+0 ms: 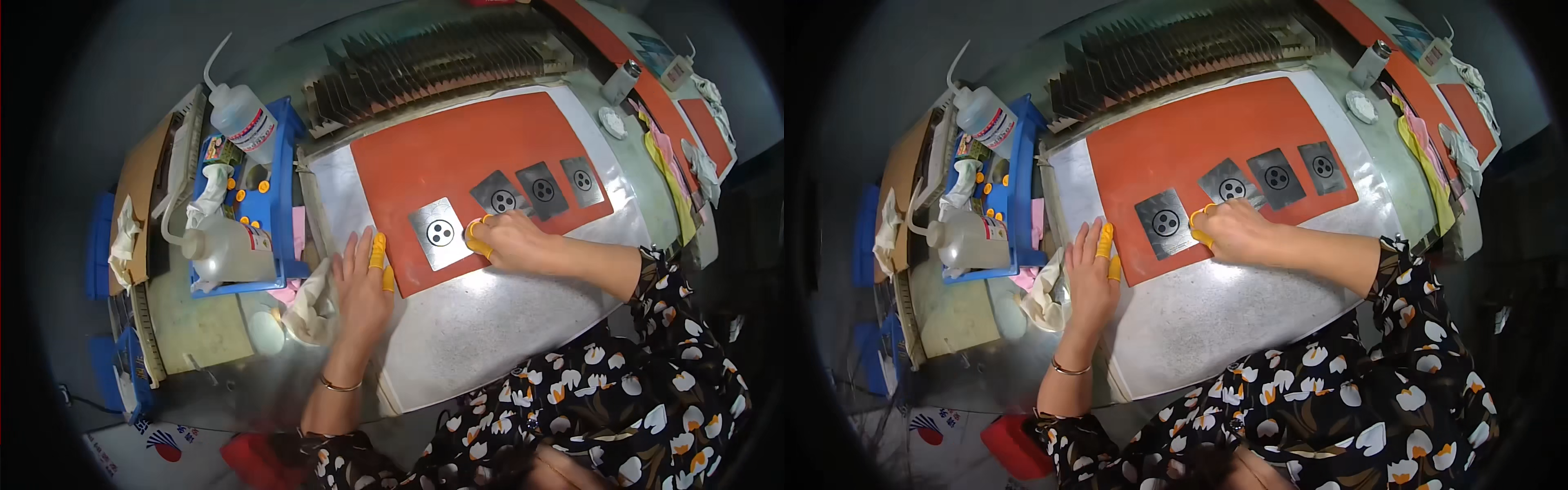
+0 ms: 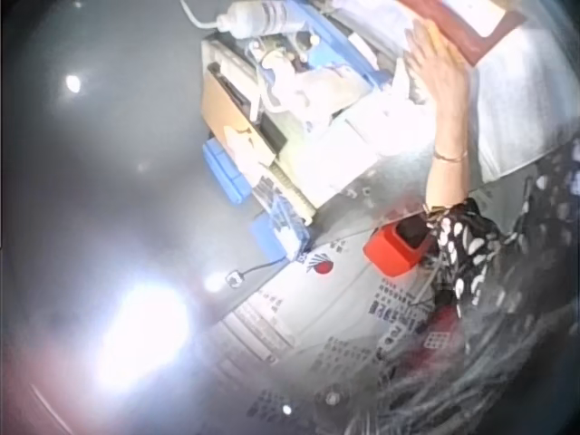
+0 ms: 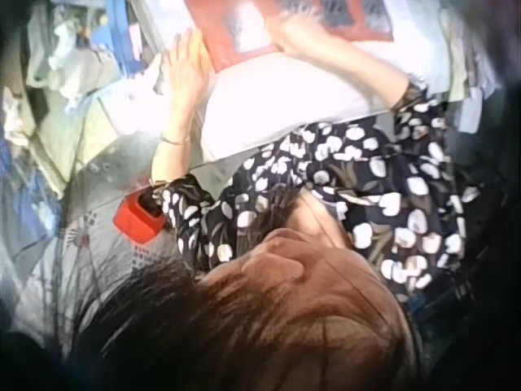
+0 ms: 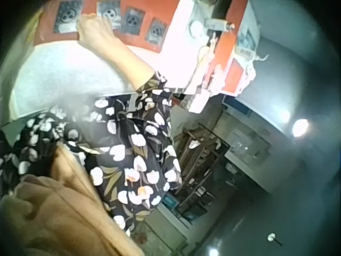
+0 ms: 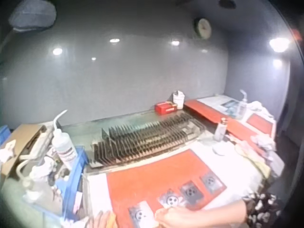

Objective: The person cleans small rectangular metal plates with circular cutouts using a white cloth and a yellow sponge. They wipe the plates individually on a red mat, occasionally dipping the cloth into a container of white powder. The person handles the plates one by one, wiping both sides and edges before placing them back on the mat.

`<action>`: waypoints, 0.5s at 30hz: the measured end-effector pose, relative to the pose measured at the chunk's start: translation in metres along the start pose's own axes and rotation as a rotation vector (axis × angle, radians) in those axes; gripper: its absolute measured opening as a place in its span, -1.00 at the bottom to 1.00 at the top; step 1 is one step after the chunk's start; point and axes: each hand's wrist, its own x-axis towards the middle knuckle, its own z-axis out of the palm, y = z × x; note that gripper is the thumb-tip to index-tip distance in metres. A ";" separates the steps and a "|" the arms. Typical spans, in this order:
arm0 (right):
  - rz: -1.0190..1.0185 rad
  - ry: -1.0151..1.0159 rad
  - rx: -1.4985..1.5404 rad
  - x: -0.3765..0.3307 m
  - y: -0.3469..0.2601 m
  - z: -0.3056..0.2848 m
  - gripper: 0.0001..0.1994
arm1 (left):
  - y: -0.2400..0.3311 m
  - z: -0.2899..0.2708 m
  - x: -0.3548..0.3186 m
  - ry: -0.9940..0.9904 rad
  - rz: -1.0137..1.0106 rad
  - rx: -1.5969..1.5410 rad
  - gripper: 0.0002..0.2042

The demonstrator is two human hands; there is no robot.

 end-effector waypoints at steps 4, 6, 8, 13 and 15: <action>-0.001 -0.008 -0.042 0.003 -0.005 0.003 -0.93 | -0.001 0.001 0.002 -0.018 0.016 0.018 -0.55; -0.014 -0.012 -0.021 0.005 -0.006 0.003 -0.93 | -0.004 0.007 -0.001 0.006 0.036 0.023 -0.63; -0.056 -0.009 0.005 0.006 -0.004 0.003 -0.94 | -0.004 0.007 -0.002 0.031 0.034 0.028 -0.79; -0.122 -0.055 -0.015 0.030 -0.041 0.020 -0.93 | 0.002 0.004 0.001 -0.012 -0.002 0.056 -0.57; -0.115 -0.079 0.011 0.023 -0.032 0.010 -0.93 | -0.002 0.006 -0.001 -0.024 -0.009 0.058 -0.59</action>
